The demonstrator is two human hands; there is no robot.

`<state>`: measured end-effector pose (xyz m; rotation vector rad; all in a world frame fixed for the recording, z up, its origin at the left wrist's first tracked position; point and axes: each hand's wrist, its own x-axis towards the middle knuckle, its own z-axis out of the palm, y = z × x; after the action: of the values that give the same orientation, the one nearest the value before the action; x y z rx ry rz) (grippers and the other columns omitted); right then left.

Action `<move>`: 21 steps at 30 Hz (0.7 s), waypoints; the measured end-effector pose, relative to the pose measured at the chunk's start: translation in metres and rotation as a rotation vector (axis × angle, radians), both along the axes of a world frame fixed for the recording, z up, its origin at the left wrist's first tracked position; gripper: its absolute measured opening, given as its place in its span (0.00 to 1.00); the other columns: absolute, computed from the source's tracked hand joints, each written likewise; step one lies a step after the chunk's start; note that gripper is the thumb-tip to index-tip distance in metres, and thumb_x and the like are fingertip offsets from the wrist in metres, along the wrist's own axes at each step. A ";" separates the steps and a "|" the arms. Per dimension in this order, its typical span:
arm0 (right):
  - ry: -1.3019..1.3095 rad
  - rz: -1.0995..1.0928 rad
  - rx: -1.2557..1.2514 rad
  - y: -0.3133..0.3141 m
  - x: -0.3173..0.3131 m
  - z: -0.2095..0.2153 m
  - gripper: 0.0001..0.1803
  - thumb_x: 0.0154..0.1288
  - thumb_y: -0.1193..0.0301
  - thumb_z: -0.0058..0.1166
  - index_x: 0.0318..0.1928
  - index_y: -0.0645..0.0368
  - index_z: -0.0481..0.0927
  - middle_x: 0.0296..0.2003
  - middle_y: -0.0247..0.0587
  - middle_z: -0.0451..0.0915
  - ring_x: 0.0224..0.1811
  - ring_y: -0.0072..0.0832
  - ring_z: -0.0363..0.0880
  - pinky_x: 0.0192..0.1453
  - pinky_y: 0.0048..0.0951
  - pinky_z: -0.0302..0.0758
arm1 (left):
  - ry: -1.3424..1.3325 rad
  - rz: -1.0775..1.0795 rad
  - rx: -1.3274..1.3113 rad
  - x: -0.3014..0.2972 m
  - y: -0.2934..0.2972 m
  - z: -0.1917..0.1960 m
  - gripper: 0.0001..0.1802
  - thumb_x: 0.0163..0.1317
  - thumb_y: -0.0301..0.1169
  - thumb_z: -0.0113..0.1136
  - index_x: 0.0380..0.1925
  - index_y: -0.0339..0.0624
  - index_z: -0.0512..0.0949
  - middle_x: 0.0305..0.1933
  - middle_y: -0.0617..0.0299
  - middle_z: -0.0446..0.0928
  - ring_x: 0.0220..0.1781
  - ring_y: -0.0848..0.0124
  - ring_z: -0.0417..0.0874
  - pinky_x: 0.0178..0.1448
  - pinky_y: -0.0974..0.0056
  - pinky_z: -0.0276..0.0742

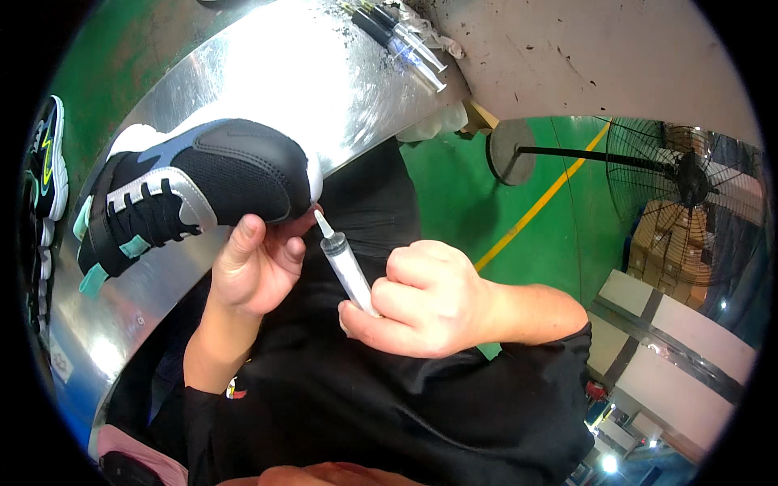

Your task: The person injects a clear liquid into the seams of several black and teal sneakers using a syringe. They handle each shoe one at a time, rotate it to access different edges, and place it back on the metal table after injection. The person refills the syringe from a white bottle and wipes the needle with a cloth between uses.

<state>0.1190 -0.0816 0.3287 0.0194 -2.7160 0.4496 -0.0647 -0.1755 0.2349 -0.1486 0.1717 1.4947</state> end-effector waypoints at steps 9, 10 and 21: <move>0.050 0.083 -0.080 0.000 -0.001 0.009 0.10 0.50 0.68 0.67 0.33 0.55 0.80 0.16 0.24 0.59 0.16 0.20 0.56 0.17 0.23 0.51 | -0.021 -0.008 -0.054 -0.002 -0.008 0.001 0.22 0.61 0.22 0.58 0.56 0.39 0.71 0.53 0.49 0.77 0.55 0.55 0.79 0.49 0.57 0.83; 0.087 0.073 -0.097 -0.002 0.002 0.012 0.13 0.48 0.66 0.69 0.33 0.53 0.81 0.16 0.23 0.61 0.16 0.20 0.55 0.18 0.23 0.51 | -0.019 -0.020 -0.113 -0.003 -0.019 -0.006 0.23 0.58 0.19 0.57 0.56 0.38 0.71 0.52 0.49 0.78 0.53 0.55 0.80 0.50 0.54 0.82; 0.049 -0.039 -0.428 0.031 -0.031 -0.043 0.21 0.41 0.65 0.70 0.38 0.55 0.80 0.20 0.29 0.71 0.20 0.29 0.61 0.27 0.30 0.60 | 0.630 0.288 -0.456 -0.071 -0.162 0.029 0.42 0.44 0.27 0.67 0.61 0.31 0.61 0.53 0.46 0.74 0.53 0.55 0.80 0.59 0.53 0.76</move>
<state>0.0876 -0.0504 0.2861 -0.1359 -2.5125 0.9917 -0.1353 -0.3371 0.2643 -0.0629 1.0373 1.7312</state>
